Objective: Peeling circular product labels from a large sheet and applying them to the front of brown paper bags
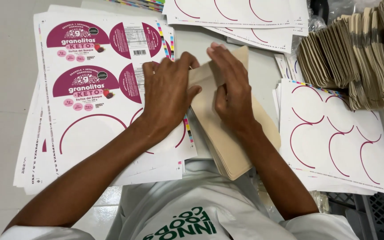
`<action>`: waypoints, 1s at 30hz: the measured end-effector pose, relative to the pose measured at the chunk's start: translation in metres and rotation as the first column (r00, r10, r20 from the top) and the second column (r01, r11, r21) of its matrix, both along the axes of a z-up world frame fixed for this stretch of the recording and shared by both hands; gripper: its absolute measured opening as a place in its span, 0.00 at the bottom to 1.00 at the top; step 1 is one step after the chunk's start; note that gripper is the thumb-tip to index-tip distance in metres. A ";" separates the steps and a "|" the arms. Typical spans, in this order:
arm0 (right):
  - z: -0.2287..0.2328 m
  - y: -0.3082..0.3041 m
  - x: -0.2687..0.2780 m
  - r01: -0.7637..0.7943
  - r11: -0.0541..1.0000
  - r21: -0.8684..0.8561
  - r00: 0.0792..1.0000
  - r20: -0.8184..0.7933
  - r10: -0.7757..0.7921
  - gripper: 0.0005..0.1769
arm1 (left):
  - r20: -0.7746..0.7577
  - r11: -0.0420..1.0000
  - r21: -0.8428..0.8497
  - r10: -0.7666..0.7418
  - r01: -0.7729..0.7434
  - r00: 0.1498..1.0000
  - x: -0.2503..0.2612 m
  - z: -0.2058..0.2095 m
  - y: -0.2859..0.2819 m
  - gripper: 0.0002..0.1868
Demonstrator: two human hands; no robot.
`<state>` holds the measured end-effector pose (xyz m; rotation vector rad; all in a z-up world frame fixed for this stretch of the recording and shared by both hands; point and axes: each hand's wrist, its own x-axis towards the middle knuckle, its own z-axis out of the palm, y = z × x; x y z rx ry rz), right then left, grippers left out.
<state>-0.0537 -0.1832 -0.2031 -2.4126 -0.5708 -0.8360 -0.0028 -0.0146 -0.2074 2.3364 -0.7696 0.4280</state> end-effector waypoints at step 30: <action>-0.008 -0.015 -0.005 0.048 0.988 0.148 0.974 0.212 -0.079 0.18 | -0.208 0.948 -0.297 -0.181 0.114 0.961 0.006 0.009 0.024 0.16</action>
